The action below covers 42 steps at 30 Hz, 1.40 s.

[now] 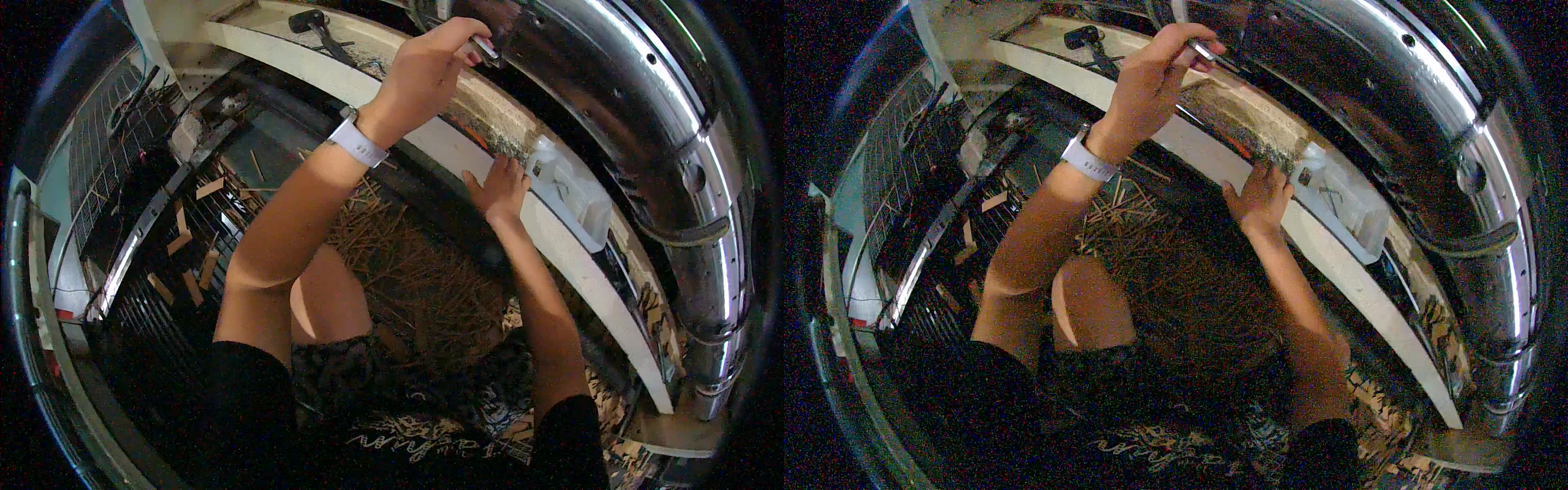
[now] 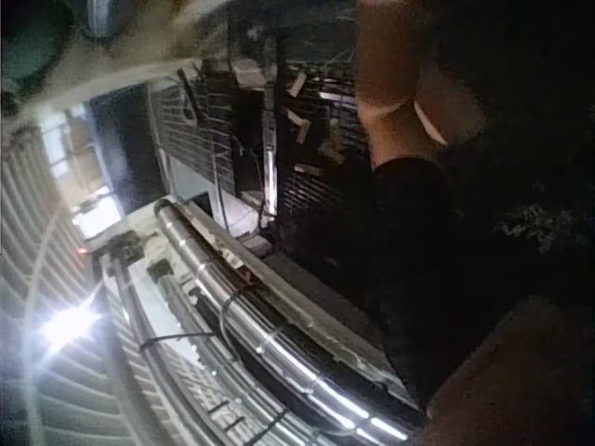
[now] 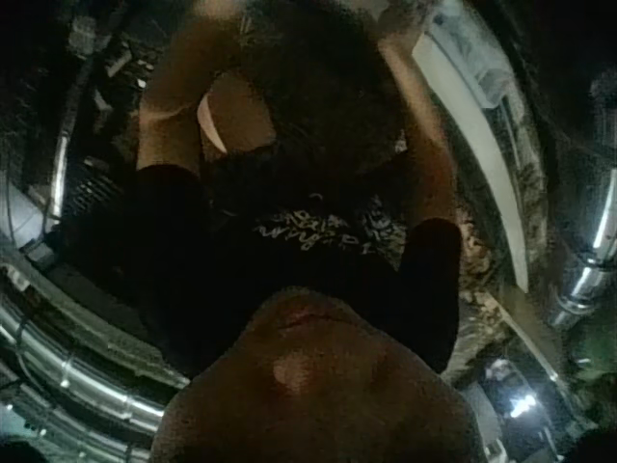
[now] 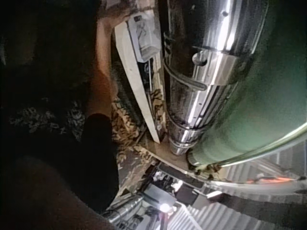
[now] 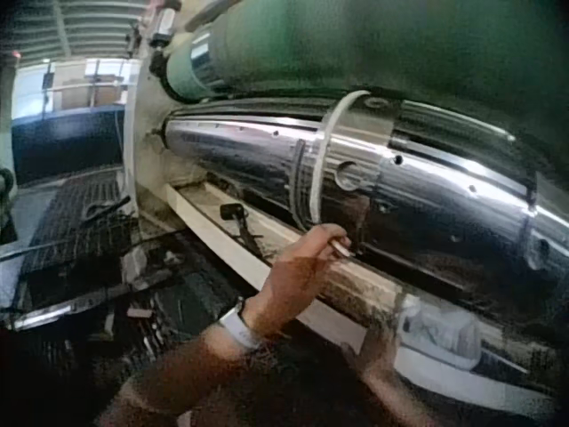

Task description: The person cleans debris from the internal components of a large packaging machine and uses an allen key to adjust several screws on a metal cylinder.

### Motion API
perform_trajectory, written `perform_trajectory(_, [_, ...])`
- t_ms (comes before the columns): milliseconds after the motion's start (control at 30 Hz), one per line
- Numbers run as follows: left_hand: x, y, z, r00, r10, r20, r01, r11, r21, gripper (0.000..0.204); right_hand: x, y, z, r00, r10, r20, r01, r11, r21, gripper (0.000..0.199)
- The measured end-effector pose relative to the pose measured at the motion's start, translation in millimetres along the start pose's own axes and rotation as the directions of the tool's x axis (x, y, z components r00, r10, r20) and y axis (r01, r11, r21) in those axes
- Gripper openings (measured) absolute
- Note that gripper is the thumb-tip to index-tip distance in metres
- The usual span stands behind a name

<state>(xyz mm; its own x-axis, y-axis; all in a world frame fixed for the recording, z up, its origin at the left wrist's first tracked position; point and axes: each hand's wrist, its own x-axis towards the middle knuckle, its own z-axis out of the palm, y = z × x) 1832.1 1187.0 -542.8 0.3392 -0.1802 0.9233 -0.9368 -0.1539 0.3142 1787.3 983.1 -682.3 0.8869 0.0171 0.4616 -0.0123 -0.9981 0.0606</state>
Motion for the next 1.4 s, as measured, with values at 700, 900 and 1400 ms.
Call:
perform_trajectory(700, [14, -10, 0, 0.991, 0.133, -0.022, -0.134, 0.987, -0.086, 0.017, 1, 9, -1, 0.997, 0.047, -0.059, -0.033, 0.977, 0.21, 0.051])
perform_trajectory(900, [14, 6, -1, 0.985, 0.17, 0.011, -0.17, 0.985, 0.024, 0.018, 2, 12, 0, 0.995, 0.068, -0.071, -0.056, 0.985, 0.164, 0.048])
perform_trajectory(1400, [13, -7, -1, 0.966, 0.26, 0.016, -0.26, 0.966, 0.005, 0.027, 4, 6, 2, 0.993, 0.093, -0.076, -0.075, 0.976, 0.205, 0.046])
